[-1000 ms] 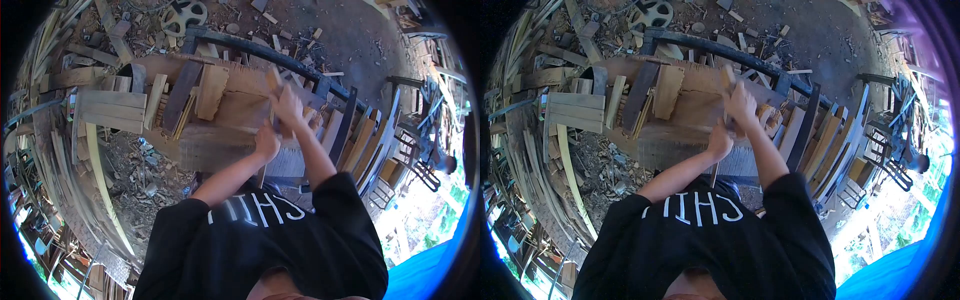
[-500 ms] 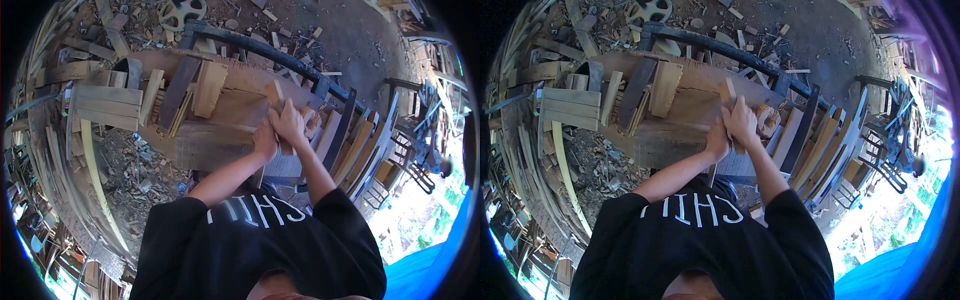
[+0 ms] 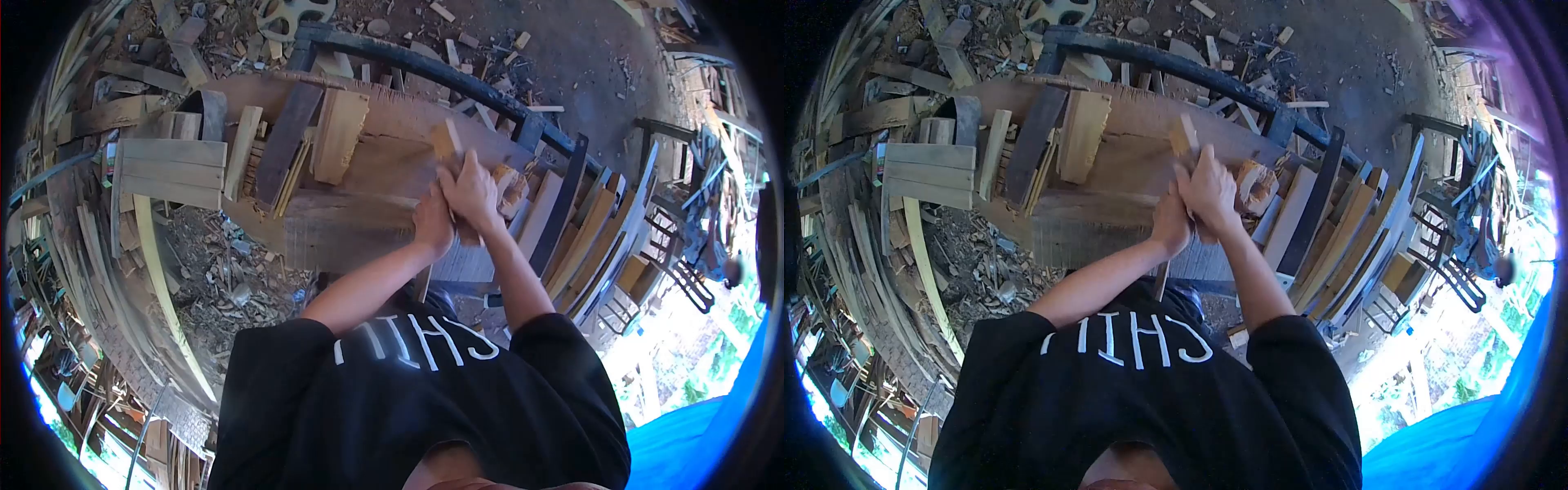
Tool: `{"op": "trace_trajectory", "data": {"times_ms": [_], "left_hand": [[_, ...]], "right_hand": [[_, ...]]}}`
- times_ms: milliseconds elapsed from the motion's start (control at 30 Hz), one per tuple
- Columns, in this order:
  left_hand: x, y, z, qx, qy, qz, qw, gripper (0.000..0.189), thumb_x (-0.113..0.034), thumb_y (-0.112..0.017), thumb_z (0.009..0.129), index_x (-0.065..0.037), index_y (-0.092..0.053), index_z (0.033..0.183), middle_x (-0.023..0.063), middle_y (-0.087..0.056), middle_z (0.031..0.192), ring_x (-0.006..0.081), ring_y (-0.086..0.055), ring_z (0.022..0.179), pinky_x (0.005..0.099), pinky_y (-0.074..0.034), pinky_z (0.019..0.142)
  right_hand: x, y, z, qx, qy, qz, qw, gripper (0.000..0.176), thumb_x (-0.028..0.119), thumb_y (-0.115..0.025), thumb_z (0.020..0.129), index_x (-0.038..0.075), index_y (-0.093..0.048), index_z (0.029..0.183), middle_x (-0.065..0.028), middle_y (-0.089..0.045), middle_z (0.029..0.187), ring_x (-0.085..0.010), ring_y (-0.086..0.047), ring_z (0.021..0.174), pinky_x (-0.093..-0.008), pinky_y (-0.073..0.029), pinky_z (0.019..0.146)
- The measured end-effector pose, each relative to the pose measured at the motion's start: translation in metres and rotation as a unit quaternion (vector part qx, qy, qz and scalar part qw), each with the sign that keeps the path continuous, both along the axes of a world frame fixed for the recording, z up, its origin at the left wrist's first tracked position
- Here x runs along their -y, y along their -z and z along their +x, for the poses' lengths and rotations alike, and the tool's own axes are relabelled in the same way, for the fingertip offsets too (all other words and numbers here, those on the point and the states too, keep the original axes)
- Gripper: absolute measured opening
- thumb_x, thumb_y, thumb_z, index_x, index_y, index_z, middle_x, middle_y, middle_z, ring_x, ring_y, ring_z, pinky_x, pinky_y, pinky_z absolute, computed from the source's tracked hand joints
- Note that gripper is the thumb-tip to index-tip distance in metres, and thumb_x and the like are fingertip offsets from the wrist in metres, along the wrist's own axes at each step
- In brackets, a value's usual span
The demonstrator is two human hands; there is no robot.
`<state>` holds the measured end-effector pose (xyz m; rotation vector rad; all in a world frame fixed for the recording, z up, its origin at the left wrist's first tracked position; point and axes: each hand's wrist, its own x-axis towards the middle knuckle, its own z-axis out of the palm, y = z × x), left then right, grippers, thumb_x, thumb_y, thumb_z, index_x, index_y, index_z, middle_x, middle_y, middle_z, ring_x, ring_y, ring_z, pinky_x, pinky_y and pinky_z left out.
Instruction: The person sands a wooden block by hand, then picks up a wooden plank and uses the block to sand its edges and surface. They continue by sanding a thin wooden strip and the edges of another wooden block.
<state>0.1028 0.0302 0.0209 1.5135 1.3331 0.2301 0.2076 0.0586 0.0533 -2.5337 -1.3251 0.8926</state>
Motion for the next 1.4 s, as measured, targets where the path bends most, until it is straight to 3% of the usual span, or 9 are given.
{"op": "trace_trajectory", "data": {"times_ms": [200, 433, 633, 767, 833, 1033, 1200, 1267, 1400], "left_hand": [[0.0, 0.01, -0.005, -0.055, 0.054, -0.017, 0.997, 0.035, -0.006, -0.057, 0.08, 0.001, -0.042, 0.111, 0.0319, -0.056, 0.097, 0.0498, -0.054, 0.094, 0.0548, -0.042, 0.079], [0.004, 0.011, -0.001, 0.01, -0.005, -0.053, 0.999, 0.035, -0.004, -0.055, 0.079, 0.0, -0.04, 0.111, 0.0296, -0.056, 0.098, 0.0476, -0.056, 0.092, 0.0563, -0.044, 0.08], [0.006, 0.018, -0.007, -0.038, 0.052, 0.074, 0.995, 0.036, -0.004, -0.057, 0.077, 0.0, -0.044, 0.11, 0.0288, -0.057, 0.092, 0.0476, -0.056, 0.089, 0.054, -0.044, 0.076], [0.02, 0.07, -0.005, 0.205, -0.011, -0.062, 0.977, 0.037, -0.001, -0.056, 0.075, 0.006, -0.044, 0.109, 0.0279, -0.061, 0.085, 0.0483, -0.057, 0.083, 0.0533, -0.045, 0.073], [0.006, 0.03, -0.001, 0.14, -0.005, 0.037, 0.989, 0.032, -0.003, -0.054, 0.076, 0.007, -0.046, 0.106, 0.0272, -0.062, 0.084, 0.0489, -0.058, 0.084, 0.0542, -0.045, 0.073], [0.014, 0.048, -0.012, -0.013, 0.067, 0.113, 0.991, 0.029, -0.01, -0.052, 0.081, 0.003, -0.047, 0.106, 0.0295, -0.061, 0.09, 0.0487, -0.058, 0.089, 0.0552, -0.044, 0.075], [0.016, 0.067, 0.003, 0.172, -0.077, 0.017, 0.982, 0.029, -0.01, -0.05, 0.081, 0.004, -0.047, 0.107, 0.0299, -0.061, 0.093, 0.0478, -0.059, 0.089, 0.0542, -0.046, 0.077], [0.008, 0.056, 0.0, 0.011, 0.005, -0.083, 0.996, 0.027, -0.011, -0.046, 0.085, 0.004, -0.047, 0.108, 0.0305, -0.061, 0.097, 0.0472, -0.059, 0.092, 0.0548, -0.045, 0.08], [0.02, 0.06, -0.006, -0.042, 0.044, 0.056, 0.997, 0.028, -0.015, -0.043, 0.089, 0.004, -0.046, 0.109, 0.0307, -0.061, 0.097, 0.0472, -0.059, 0.093, 0.057, -0.044, 0.081]], "right_hand": [[-0.066, 0.04, 0.031, 0.045, 0.013, 0.056, 0.997, 0.049, 0.038, -0.064, 0.081, -0.002, -0.046, 0.103, -0.0297, -0.064, 0.09, -0.0477, -0.062, 0.084, -0.0558, -0.048, 0.076], [0.0, 0.0, -0.001, -0.002, -0.01, 0.019, 1.0, 0.05, 0.038, -0.062, 0.082, -0.002, -0.043, 0.106, -0.0306, -0.063, 0.089, -0.0481, -0.062, 0.084, -0.0553, -0.048, 0.077], [-0.057, 0.036, 0.03, 0.023, 0.053, 0.061, 0.996, 0.046, 0.04, -0.06, 0.083, -0.001, -0.046, 0.1, -0.0311, -0.063, 0.09, -0.0477, -0.062, 0.084, -0.0555, -0.048, 0.077], [0.007, -0.003, -0.003, -0.013, -0.002, 0.043, 0.999, 0.045, 0.036, -0.063, 0.082, 0.0, -0.045, 0.102, -0.0299, -0.063, 0.087, -0.0487, -0.061, 0.082, -0.0561, -0.048, 0.073], [-0.001, -0.008, -0.003, -0.019, -0.018, 0.049, 0.998, 0.044, 0.035, -0.063, 0.082, 0.0, -0.045, 0.102, -0.0295, -0.063, 0.086, -0.0487, -0.061, 0.081, -0.0567, -0.048, 0.072], [-0.052, 0.027, 0.023, 0.013, 0.058, 0.076, 0.995, 0.045, 0.035, -0.064, 0.081, 0.001, -0.044, 0.102, -0.029, -0.064, 0.088, -0.0467, -0.062, 0.084, -0.0545, -0.049, 0.073], [0.016, -0.008, -0.005, -0.022, 0.018, 0.05, 0.998, 0.054, 0.039, -0.067, 0.076, 0.0, -0.045, 0.107, -0.0301, -0.063, 0.09, -0.0475, -0.061, 0.087, -0.0536, -0.048, 0.077], [0.006, -0.005, 0.001, -0.021, 0.035, 0.041, 0.998, 0.054, 0.038, -0.068, 0.076, 0.0, -0.045, 0.107, -0.0305, -0.063, 0.09, -0.0478, -0.061, 0.086, -0.054, -0.048, 0.076], [-0.048, 0.043, 0.033, 0.019, 0.055, 0.089, 0.994, 0.053, 0.038, -0.067, 0.077, -0.001, -0.045, 0.105, -0.0303, -0.063, 0.091, -0.0472, -0.061, 0.087, -0.0533, -0.049, 0.078]]}}
